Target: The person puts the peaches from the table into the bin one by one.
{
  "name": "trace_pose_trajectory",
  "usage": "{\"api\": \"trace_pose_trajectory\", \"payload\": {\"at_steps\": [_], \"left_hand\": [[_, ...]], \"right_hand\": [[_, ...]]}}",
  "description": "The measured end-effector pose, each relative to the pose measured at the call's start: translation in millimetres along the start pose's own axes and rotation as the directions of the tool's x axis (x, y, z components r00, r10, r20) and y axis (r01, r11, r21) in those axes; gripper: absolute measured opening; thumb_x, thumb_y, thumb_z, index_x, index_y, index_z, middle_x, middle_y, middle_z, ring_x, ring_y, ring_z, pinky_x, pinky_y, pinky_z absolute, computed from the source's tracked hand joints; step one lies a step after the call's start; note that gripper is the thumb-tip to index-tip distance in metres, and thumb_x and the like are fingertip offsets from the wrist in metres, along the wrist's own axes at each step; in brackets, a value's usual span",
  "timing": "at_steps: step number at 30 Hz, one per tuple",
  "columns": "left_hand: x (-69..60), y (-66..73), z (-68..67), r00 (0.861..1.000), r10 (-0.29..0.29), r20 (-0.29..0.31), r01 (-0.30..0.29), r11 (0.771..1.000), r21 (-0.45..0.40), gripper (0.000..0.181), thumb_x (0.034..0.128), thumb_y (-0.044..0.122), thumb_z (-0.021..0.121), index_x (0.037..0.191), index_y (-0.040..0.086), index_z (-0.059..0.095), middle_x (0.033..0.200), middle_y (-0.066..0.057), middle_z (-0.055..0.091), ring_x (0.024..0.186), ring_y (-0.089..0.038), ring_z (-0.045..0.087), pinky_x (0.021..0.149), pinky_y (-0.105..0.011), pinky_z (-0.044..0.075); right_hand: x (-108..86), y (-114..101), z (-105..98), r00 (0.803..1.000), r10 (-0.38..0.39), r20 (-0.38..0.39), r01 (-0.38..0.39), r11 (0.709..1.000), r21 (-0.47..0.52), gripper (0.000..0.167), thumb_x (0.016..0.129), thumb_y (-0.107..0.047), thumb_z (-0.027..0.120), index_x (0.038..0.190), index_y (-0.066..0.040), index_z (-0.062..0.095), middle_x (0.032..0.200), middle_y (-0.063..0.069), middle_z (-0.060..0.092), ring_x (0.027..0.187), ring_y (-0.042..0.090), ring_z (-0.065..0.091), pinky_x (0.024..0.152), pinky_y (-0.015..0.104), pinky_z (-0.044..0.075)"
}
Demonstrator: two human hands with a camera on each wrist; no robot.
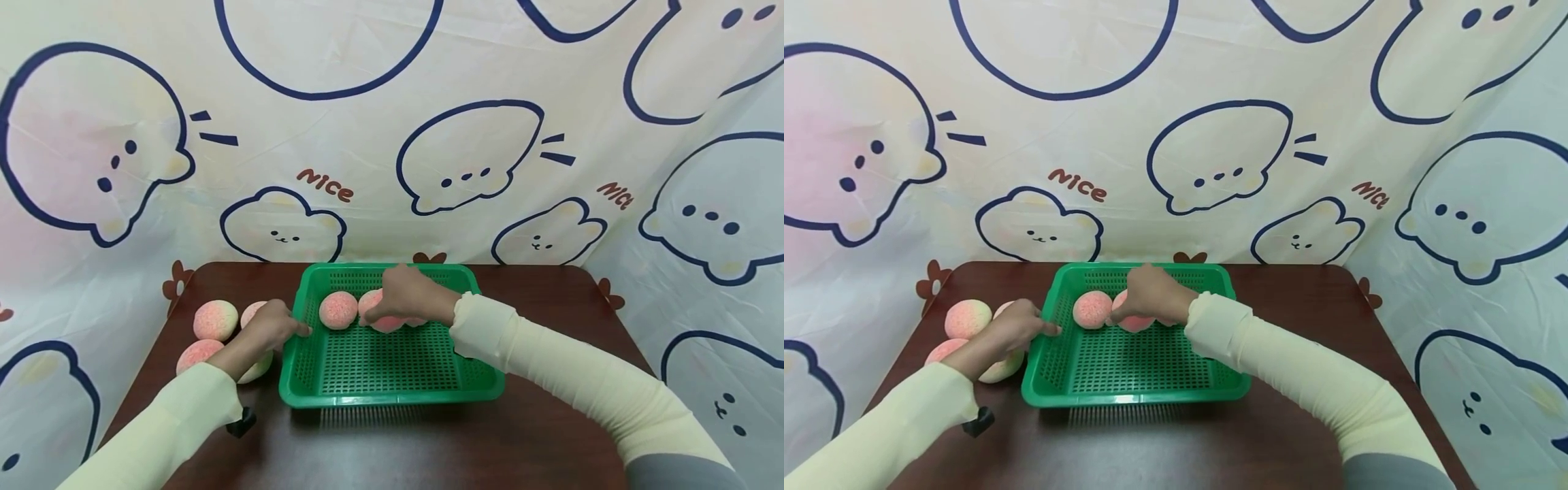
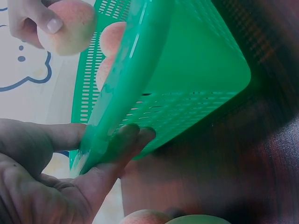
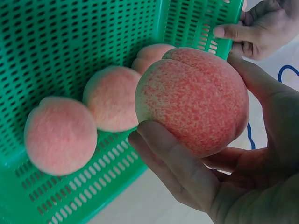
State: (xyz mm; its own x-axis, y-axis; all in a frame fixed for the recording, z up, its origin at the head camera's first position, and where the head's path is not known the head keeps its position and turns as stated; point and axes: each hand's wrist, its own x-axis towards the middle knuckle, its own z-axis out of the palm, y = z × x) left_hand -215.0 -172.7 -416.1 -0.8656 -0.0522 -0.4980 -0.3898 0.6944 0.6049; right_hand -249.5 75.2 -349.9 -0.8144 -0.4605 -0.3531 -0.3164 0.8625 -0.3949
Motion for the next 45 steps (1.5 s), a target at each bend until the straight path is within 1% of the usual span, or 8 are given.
{"api": "trace_pose_trajectory", "payload": {"at_steps": [4, 11, 18, 24, 29, 33, 38, 45], "left_hand": [[0.3, 1.4, -0.4, 1.0, 0.0, -0.003, 0.0, 1.0, 0.008, 0.032, 0.0907, 0.012, 0.075, 0.106, -0.012, 0.059, 0.101, -0.024, 0.067, 0.08, -0.023, 0.069, 0.065, -0.031, 0.057], [0.6, 2.5, -1.2, 1.0, 0.01, -0.004, -0.01, 1.0, 0.007, 0.032, 0.0909, 0.013, 0.075, 0.107, -0.012, 0.06, 0.101, -0.023, 0.067, 0.079, -0.022, 0.067, 0.067, -0.032, 0.056], [0.5, 2.1, -3.2, 1.0, 0.014, -0.003, -0.014, 1.0, 0.012, 0.035, 0.0912, 0.014, 0.075, 0.109, -0.012, 0.059, 0.101, -0.023, 0.066, 0.08, -0.023, 0.064, 0.065, -0.031, 0.055], [1.3, 2.6, -2.1, 1.0, -0.004, -0.002, 0.004, 1.0, 0.016, 0.036, 0.0911, 0.014, 0.075, 0.109, -0.013, 0.059, 0.1, -0.023, 0.067, 0.078, -0.023, 0.067, 0.072, -0.036, 0.059], [1.1, 2.4, -0.9, 1.0, -0.014, -0.005, 0.015, 1.0, 0.025, 0.035, 0.0912, 0.014, 0.075, 0.108, -0.013, 0.059, 0.099, -0.022, 0.067, 0.078, -0.023, 0.067, 0.071, -0.036, 0.059], [0.7, 1.9, -0.5, 1.0, -0.016, -0.006, 0.016, 1.0, 0.025, 0.035, 0.0913, 0.015, 0.075, 0.107, -0.012, 0.06, 0.098, -0.021, 0.066, 0.077, -0.023, 0.065, 0.069, -0.035, 0.058], [-0.7, 0.6, -0.9, 1.0, -0.013, -0.007, 0.013, 0.999, 0.03, 0.033, 0.0909, 0.015, 0.075, 0.105, -0.011, 0.061, 0.096, -0.02, 0.066, 0.077, -0.023, 0.062, 0.062, -0.029, 0.052], [-1.2, -0.1, -0.9, 1.0, -0.011, -0.006, 0.011, 1.0, 0.021, 0.031, 0.0912, 0.015, 0.075, 0.103, -0.01, 0.062, 0.092, -0.017, 0.064, 0.075, -0.022, 0.06, 0.06, -0.028, 0.049]], "right_hand": [[6.1, -6, 8, 1.0, -0.004, 0.009, 0.004, 0.999, 0.036, 0.063, 0.082, -0.043, 0.084, 0.049, -0.02, 0.036, 0.047, -0.007, 0.026, 0.042, 0.009, 0.025, 0.044, 0.024, 0.023], [19.0, -17, 22, 1.0, 0.006, 0.004, -0.005, 0.996, -0.085, 0.059, 0.083, -0.053, 0.08, 0.054, -0.019, 0.042, 0.048, -0.008, 0.035, 0.044, 0.008, 0.035, 0.044, 0.023, 0.03], [28.7, -25, 36, 1.0, 0.022, 0.015, -0.02, 0.994, -0.108, 0.055, 0.082, -0.06, 0.079, 0.06, -0.017, 0.054, 0.051, -0.006, 0.042, 0.047, 0.009, 0.046, 0.045, 0.022, 0.036], [35.9, -26, 44, 0.999, 0.037, 0.007, -0.036, 0.993, -0.111, 0.049, 0.081, -0.061, 0.079, 0.07, -0.014, 0.069, 0.055, -0.005, 0.051, 0.055, 0.011, 0.055, 0.051, 0.023, 0.045], [41.2, -24, 53, 0.999, 0.04, 0.01, -0.04, 0.997, -0.064, 0.054, 0.082, -0.056, 0.082, 0.055, -0.017, 0.054, 0.046, -0.007, 0.037, 0.044, 0.009, 0.041, 0.046, 0.023, 0.037], [44.3, -22, 60, 0.999, 0.036, 0.0, -0.036, 0.995, -0.09, 0.061, 0.082, -0.056, 0.081, 0.05, -0.02, 0.044, 0.045, -0.008, 0.033, 0.042, 0.008, 0.034, 0.046, 0.024, 0.033], [45.4, -23, 68, 0.999, 0.033, -0.014, -0.034, 0.991, -0.126, 0.063, 0.082, -0.058, 0.08, 0.048, -0.02, 0.044, 0.044, -0.007, 0.033, 0.043, 0.009, 0.035, 0.048, 0.025, 0.034], [43.0, -28, 76, 0.999, 0.034, -0.029, -0.036, 0.997, -0.069, 0.057, 0.083, -0.05, 0.082, 0.049, -0.019, 0.05, 0.044, -0.006, 0.039, 0.045, 0.009, 0.043, 0.044, 0.023, 0.035]]}}
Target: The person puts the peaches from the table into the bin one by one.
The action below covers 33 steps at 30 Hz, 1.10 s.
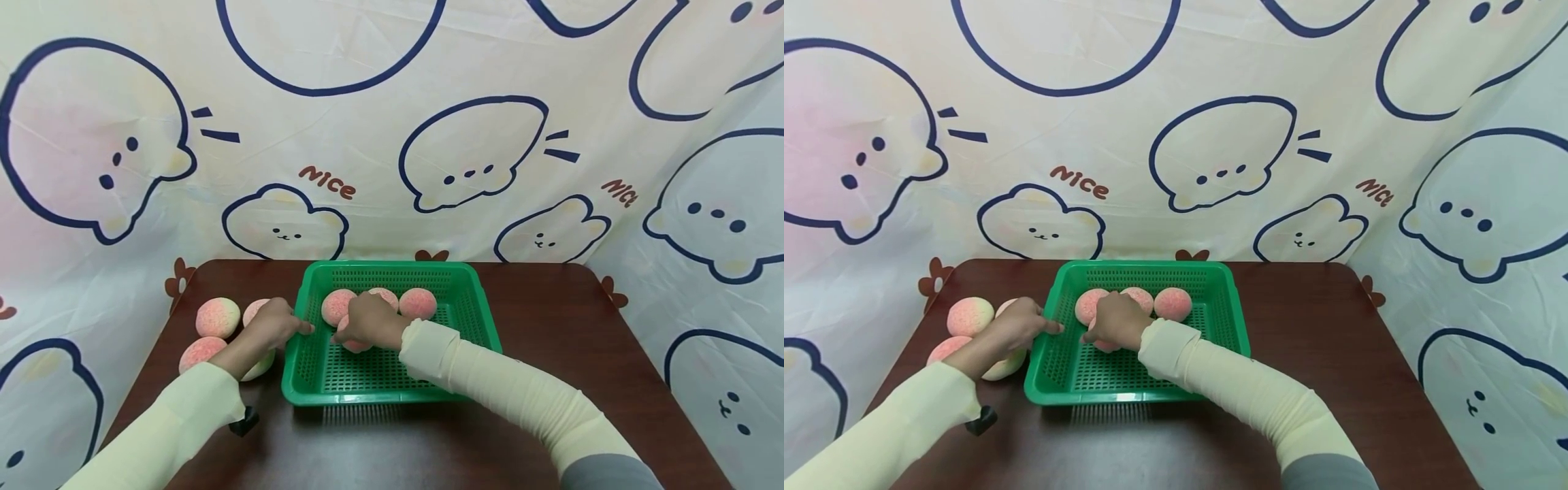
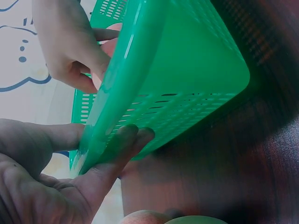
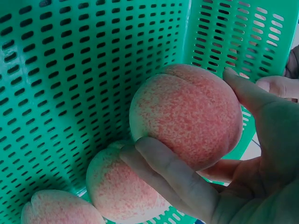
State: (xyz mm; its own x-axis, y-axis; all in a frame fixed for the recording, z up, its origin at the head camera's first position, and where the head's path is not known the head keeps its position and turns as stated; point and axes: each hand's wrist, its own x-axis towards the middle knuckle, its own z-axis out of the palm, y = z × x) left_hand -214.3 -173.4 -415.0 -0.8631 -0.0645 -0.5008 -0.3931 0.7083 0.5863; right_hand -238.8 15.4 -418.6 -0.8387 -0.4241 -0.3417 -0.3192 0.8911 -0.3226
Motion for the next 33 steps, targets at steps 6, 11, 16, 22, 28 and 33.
{"api": "trace_pose_trajectory", "payload": {"at_steps": [6, 11, 16, 22, 28, 33], "left_hand": [[0.8, 0.1, -0.2, 1.0, -0.011, 0.003, 0.011, 1.0, 0.008, 0.032, 0.0914, 0.015, 0.075, 0.105, -0.011, 0.062, 0.094, -0.019, 0.066, 0.075, -0.022, 0.064, 0.062, -0.03, 0.054], [0.8, 0.0, -0.4, 1.0, -0.015, -0.001, 0.015, 1.0, 0.01, 0.034, 0.0913, 0.016, 0.076, 0.106, -0.011, 0.062, 0.095, -0.018, 0.065, 0.075, -0.022, 0.063, 0.061, -0.029, 0.052], [-0.3, -0.5, 0.0, 1.0, -0.006, 0.001, 0.006, 1.0, -0.002, 0.034, 0.0913, 0.015, 0.075, 0.107, -0.011, 0.062, 0.096, -0.019, 0.065, 0.076, -0.022, 0.061, 0.061, -0.028, 0.05], [-0.1, -0.6, -0.2, 1.0, -0.001, 0.003, 0.001, 1.0, -0.005, 0.035, 0.0916, 0.015, 0.075, 0.108, -0.012, 0.061, 0.097, -0.02, 0.065, 0.077, -0.023, 0.062, 0.062, -0.029, 0.052], [0.7, -0.3, 0.4, 1.0, -0.001, 0.001, 0.001, 1.0, -0.001, 0.035, 0.0914, 0.016, 0.075, 0.107, -0.012, 0.061, 0.097, -0.019, 0.064, 0.078, -0.023, 0.061, 0.062, -0.029, 0.052], [0.8, -0.6, 0.6, 1.0, 0.001, 0.002, -0.001, 1.0, -0.002, 0.036, 0.0916, 0.016, 0.075, 0.109, -0.013, 0.061, 0.1, -0.021, 0.065, 0.08, -0.024, 0.062, 0.063, -0.029, 0.053]], "right_hand": [[-1.6, -3, 3, 0.999, -0.027, -0.04, 0.025, 0.999, -0.036, 0.051, 0.083, -0.05, 0.083, 0.053, -0.019, 0.055, 0.048, -0.004, 0.046, 0.052, 0.012, 0.054, 0.049, 0.024, 0.042], [-2.0, -4, 9, 0.999, -0.021, -0.042, 0.017, 0.996, -0.085, 0.048, 0.083, -0.051, 0.083, 0.057, -0.019, 0.058, 0.052, -0.004, 0.049, 0.052, 0.012, 0.054, 0.048, 0.026, 0.043], [-1.5, -3, 15, 0.999, 0.016, -0.049, -0.019, 0.997, -0.074, 0.047, 0.081, -0.051, 0.084, 0.058, -0.019, 0.06, 0.052, -0.004, 0.047, 0.05, 0.012, 0.051, 0.045, 0.027, 0.04], [0.5, -3, 18, 0.998, 0.019, -0.059, -0.022, 0.998, -0.055, 0.053, 0.082, -0.051, 0.083, 0.053, -0.018, 0.053, 0.046, -0.005, 0.038, 0.046, 0.012, 0.046, 0.043, 0.025, 0.035], [1.2, -3, 21, 0.998, 0.011, -0.058, -0.014, 0.998, -0.065, 0.051, 0.084, -0.049, 0.082, 0.053, -0.017, 0.057, 0.046, -0.005, 0.042, 0.048, 0.012, 0.049, 0.044, 0.024, 0.038], [0.2, -5, 21, 0.999, 0.015, -0.052, -0.019, 0.997, -0.069, 0.05, 0.084, -0.049, 0.081, 0.053, -0.017, 0.058, 0.046, -0.005, 0.043, 0.048, 0.012, 0.049, 0.044, 0.024, 0.037]]}}
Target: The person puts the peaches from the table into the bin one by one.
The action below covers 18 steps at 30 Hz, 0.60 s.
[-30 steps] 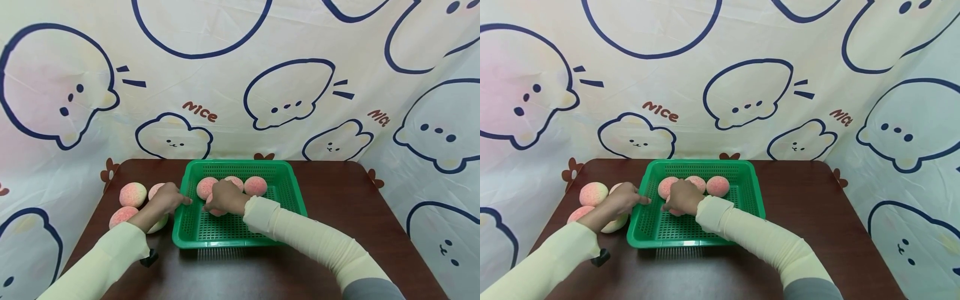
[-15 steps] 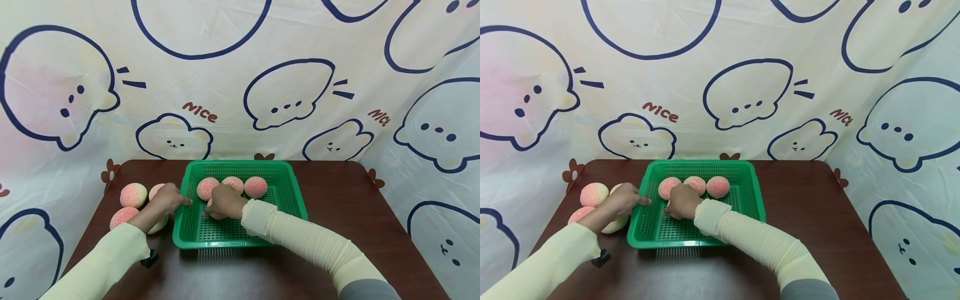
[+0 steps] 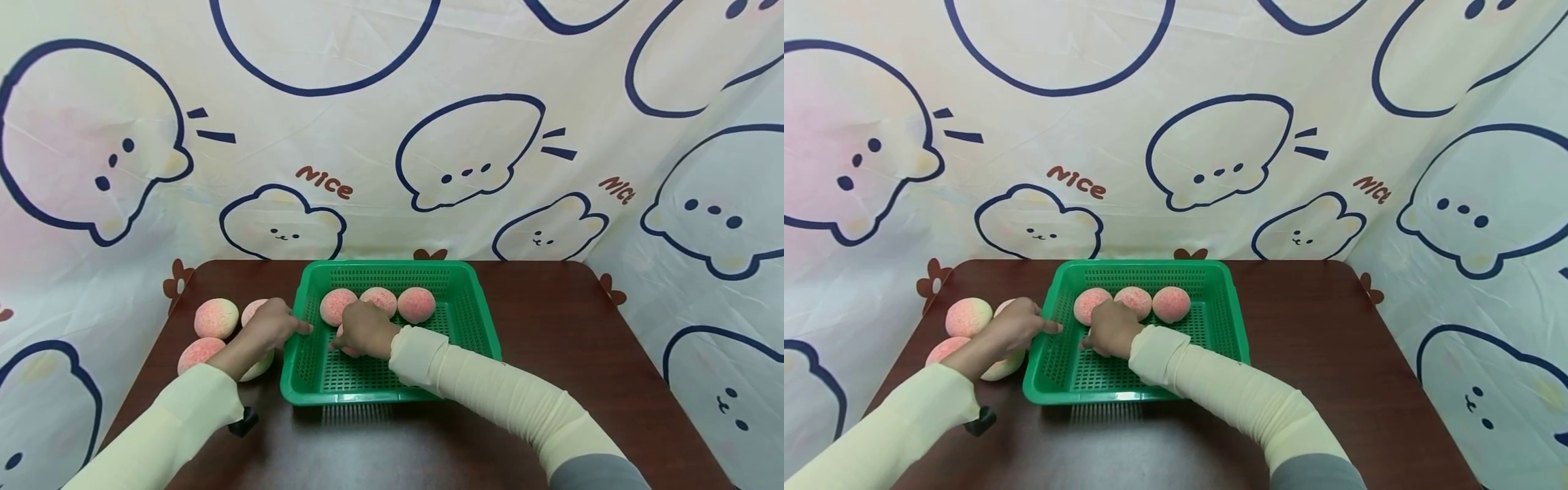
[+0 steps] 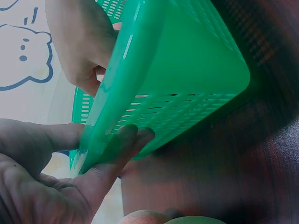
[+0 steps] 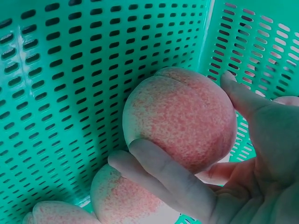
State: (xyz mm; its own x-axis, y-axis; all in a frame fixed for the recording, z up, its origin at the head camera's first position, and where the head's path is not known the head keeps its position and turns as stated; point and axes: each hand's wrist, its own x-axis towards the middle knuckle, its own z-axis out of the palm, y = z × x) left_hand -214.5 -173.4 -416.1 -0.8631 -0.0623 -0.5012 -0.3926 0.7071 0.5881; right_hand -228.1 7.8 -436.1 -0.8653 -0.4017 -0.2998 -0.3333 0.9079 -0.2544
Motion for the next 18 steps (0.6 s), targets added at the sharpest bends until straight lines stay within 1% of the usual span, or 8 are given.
{"api": "trace_pose_trajectory", "payload": {"at_steps": [3, 7, 11, 14, 18], "left_hand": [[0.0, 0.7, -0.4, 1.0, 0.003, 0.0, -0.003, 1.0, -0.003, 0.038, 0.0917, 0.016, 0.075, 0.111, -0.013, 0.061, 0.103, -0.022, 0.066, 0.08, -0.023, 0.064, 0.064, -0.03, 0.055], [0.1, 1.3, -0.8, 1.0, 0.006, -0.002, -0.006, 1.0, -0.003, 0.037, 0.0916, 0.015, 0.075, 0.111, -0.013, 0.061, 0.103, -0.022, 0.066, 0.081, -0.024, 0.063, 0.064, -0.03, 0.054], [-0.1, 1.5, -0.8, 1.0, 0.004, 0.0, -0.004, 1.0, -0.004, 0.038, 0.0915, 0.015, 0.075, 0.112, -0.013, 0.06, 0.105, -0.023, 0.065, 0.084, -0.025, 0.062, 0.067, -0.03, 0.055], [-1.1, 1.2, -0.8, 1.0, 0.006, 0.002, -0.006, 1.0, -0.003, 0.038, 0.0917, 0.015, 0.074, 0.112, -0.013, 0.061, 0.107, -0.024, 0.065, 0.087, -0.026, 0.062, 0.069, -0.032, 0.055], [-2.4, 1.6, -1.1, 1.0, 0.009, -0.004, -0.009, 1.0, 0.003, 0.037, 0.0914, 0.016, 0.075, 0.11, -0.013, 0.062, 0.108, -0.024, 0.065, 0.087, -0.025, 0.062, 0.069, -0.032, 0.055]], "right_hand": [[-0.3, -0.7, -0.6, 1.0, 0.001, 0.003, -0.001, 1.0, -0.005, 0.052, 0.085, -0.05, 0.08, 0.051, -0.017, 0.058, 0.045, -0.005, 0.043, 0.046, 0.011, 0.047, 0.044, 0.023, 0.037], [-0.3, -1.1, 0.1, 1.0, 0.004, 0.011, -0.004, 1.0, -0.001, 0.054, 0.087, -0.052, 0.078, 0.051, -0.015, 0.062, 0.044, -0.004, 0.046, 0.045, 0.011, 0.047, 0.044, 0.023, 0.037], [-0.2, -1.9, 2.2, 1.0, 0.009, -0.011, -0.01, 0.997, -0.075, 0.053, 0.086, -0.058, 0.075, 0.055, -0.017, 0.062, 0.053, -0.004, 0.052, 0.052, 0.012, 0.052, 0.047, 0.025, 0.042], [-1.1, -2.3, 2.8, 1.0, -0.001, -0.021, -0.002, 0.992, -0.125, 0.053, 0.087, -0.06, 0.074, 0.056, -0.019, 0.059, 0.055, -0.004, 0.049, 0.055, 0.013, 0.052, 0.047, 0.026, 0.041], [-3.0, -1.5, 2.3, 0.999, -0.033, -0.019, 0.03, 0.993, -0.113, 0.053, 0.087, -0.057, 0.075, 0.054, -0.019, 0.057, 0.052, -0.004, 0.045, 0.051, 0.013, 0.051, 0.043, 0.025, 0.038]]}}
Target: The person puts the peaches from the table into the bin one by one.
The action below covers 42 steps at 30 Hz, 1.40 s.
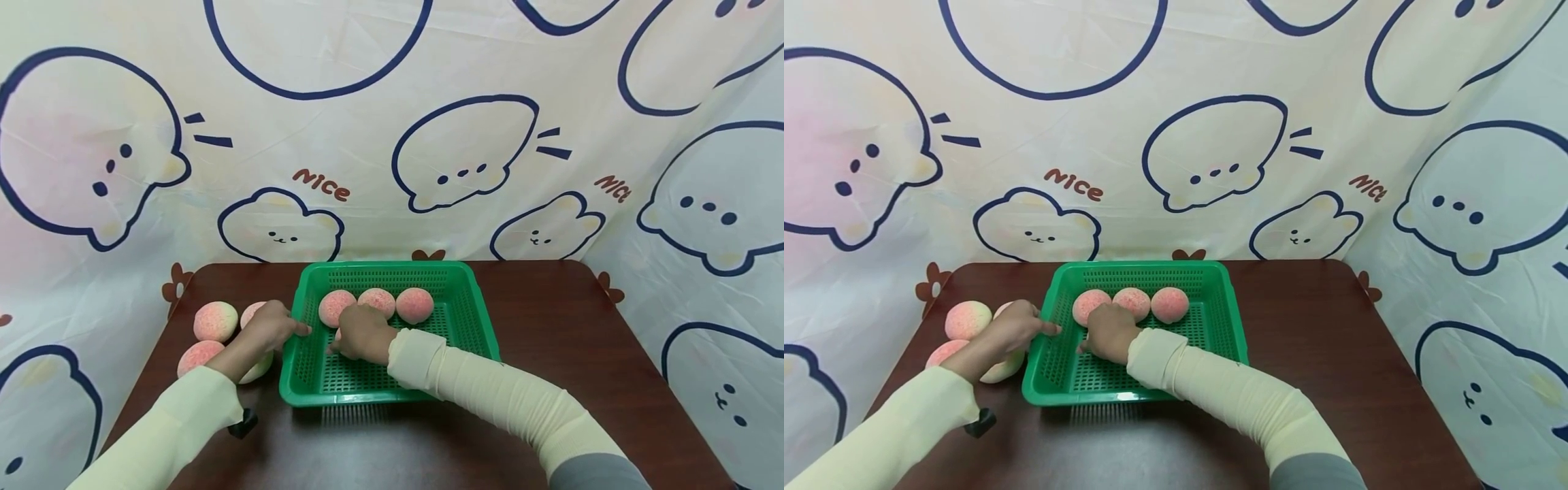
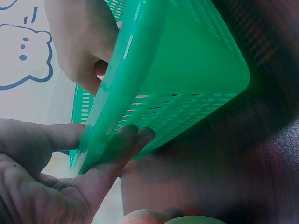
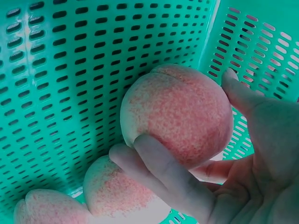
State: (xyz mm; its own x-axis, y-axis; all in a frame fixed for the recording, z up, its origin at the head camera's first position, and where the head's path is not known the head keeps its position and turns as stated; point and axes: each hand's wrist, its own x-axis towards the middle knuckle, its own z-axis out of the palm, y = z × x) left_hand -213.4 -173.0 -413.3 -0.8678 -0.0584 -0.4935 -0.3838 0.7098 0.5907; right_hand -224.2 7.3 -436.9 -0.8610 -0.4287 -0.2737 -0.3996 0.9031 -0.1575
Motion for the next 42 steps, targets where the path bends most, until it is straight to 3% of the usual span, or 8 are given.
{"api": "trace_pose_trajectory", "payload": {"at_steps": [15, 27, 34, 42], "left_hand": [[0.3, -0.8, 1.1, 1.0, -0.003, 0.001, 0.003, 1.0, -0.003, 0.037, 0.0914, 0.015, 0.075, 0.111, -0.014, 0.063, 0.105, -0.023, 0.067, 0.082, -0.023, 0.064, 0.066, -0.031, 0.055], [1.5, -0.7, 1.5, 1.0, -0.02, 0.005, 0.02, 1.0, 0.006, 0.039, 0.0914, 0.015, 0.075, 0.114, -0.015, 0.062, 0.106, -0.024, 0.067, 0.083, -0.024, 0.067, 0.074, -0.038, 0.06], [1.7, 0.3, 1.1, 1.0, -0.026, 0.013, 0.026, 1.0, 0.01, 0.041, 0.0922, 0.014, 0.074, 0.116, -0.016, 0.061, 0.11, -0.027, 0.066, 0.086, -0.026, 0.068, 0.08, -0.042, 0.061], [2.7, -0.6, 0.1, 1.0, -0.013, 0.007, 0.013, 1.0, 0.025, 0.041, 0.0911, 0.017, 0.075, 0.113, -0.015, 0.062, 0.109, -0.026, 0.067, 0.086, -0.026, 0.067, 0.073, -0.037, 0.059]], "right_hand": [[2.5, -0.1, 3.8, 0.998, -0.005, -0.057, 0.005, 1.0, 0.003, 0.052, 0.088, -0.055, 0.075, 0.055, -0.018, 0.06, 0.057, -0.002, 0.055, 0.057, 0.013, 0.055, 0.047, 0.025, 0.045], [2.6, -0.3, 6.2, 0.996, -0.014, -0.091, 0.016, 0.999, 0.031, 0.05, 0.086, -0.051, 0.079, 0.054, -0.017, 0.06, 0.055, -0.003, 0.055, 0.053, 0.011, 0.054, 0.046, 0.024, 0.045], [2.2, 0.3, 5.0, 0.998, 0.003, -0.07, 0.0, 0.999, 0.047, 0.052, 0.086, -0.052, 0.078, 0.053, -0.017, 0.06, 0.053, -0.003, 0.054, 0.052, 0.011, 0.055, 0.045, 0.023, 0.044], [-0.8, -0.9, -1.1, 0.999, 0.035, -0.029, -0.034, 0.999, 0.01, 0.055, 0.089, -0.056, 0.073, 0.053, -0.017, 0.06, 0.052, -0.003, 0.048, 0.05, 0.012, 0.053, 0.043, 0.024, 0.04]]}}
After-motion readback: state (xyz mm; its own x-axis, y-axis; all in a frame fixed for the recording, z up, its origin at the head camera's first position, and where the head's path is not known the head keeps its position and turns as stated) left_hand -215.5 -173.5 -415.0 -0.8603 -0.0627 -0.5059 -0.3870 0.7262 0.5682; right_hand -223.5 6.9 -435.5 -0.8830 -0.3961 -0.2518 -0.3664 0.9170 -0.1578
